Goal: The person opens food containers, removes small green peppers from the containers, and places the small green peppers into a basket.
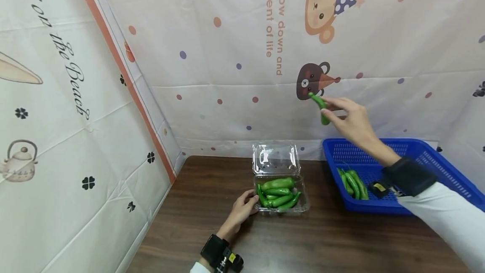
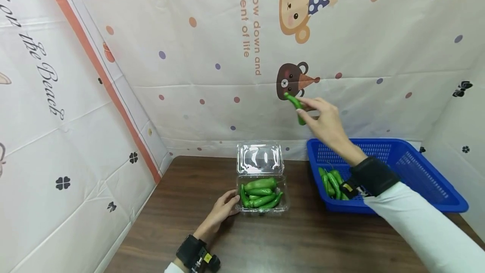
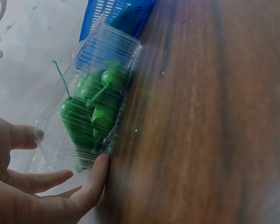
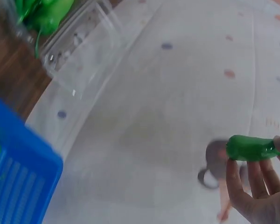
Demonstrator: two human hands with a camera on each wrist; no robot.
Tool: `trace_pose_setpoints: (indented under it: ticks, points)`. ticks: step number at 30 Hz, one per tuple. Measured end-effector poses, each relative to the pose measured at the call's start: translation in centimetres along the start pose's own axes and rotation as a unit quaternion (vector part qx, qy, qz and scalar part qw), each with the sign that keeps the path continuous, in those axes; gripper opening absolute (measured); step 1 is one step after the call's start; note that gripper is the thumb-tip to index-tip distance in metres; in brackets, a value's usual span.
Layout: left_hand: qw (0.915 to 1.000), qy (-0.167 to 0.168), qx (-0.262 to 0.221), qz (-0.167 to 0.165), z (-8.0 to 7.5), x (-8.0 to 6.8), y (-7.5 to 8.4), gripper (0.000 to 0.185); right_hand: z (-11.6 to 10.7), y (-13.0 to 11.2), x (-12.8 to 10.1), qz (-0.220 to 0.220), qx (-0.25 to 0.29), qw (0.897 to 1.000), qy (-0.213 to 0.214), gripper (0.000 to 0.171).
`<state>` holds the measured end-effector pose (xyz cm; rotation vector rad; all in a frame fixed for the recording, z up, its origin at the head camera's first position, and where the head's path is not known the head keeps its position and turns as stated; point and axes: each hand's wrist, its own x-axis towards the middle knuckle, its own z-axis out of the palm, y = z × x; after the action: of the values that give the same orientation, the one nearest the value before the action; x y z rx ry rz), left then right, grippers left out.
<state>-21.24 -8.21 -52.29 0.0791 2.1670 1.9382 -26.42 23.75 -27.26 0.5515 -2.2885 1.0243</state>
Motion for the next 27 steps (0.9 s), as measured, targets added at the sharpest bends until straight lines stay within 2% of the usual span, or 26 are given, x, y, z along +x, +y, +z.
trace_pose_setpoints:
  ticks: [5, 8, 16, 27]
  points:
    - [1.0, -0.008, -0.001, 0.005, 0.1, 0.1, 0.1, 0.054, -3.0, 1.9, -0.6, 0.037, -0.041, 0.998, 0.041, 0.04]
    - [0.9999, -0.009, -0.001, 0.006, 0.1, 0.1, 0.0, 0.055, -4.2, 3.2, -1.3, 0.061, -0.057, 0.995, 0.047, 0.042]
    - [1.0, -0.008, 0.003, 0.0, -0.5, 0.1, 0.0, 0.053, -5.9, 6.9, -3.2, 0.116, -0.046, 0.992, 0.022, 0.052]
    - [0.9998, -0.017, 0.0, -0.006, -0.2, 0.3, 0.0, 0.056, -6.9, 11.6, -6.0, 0.16, -0.036, 0.986, 0.002, 0.047]
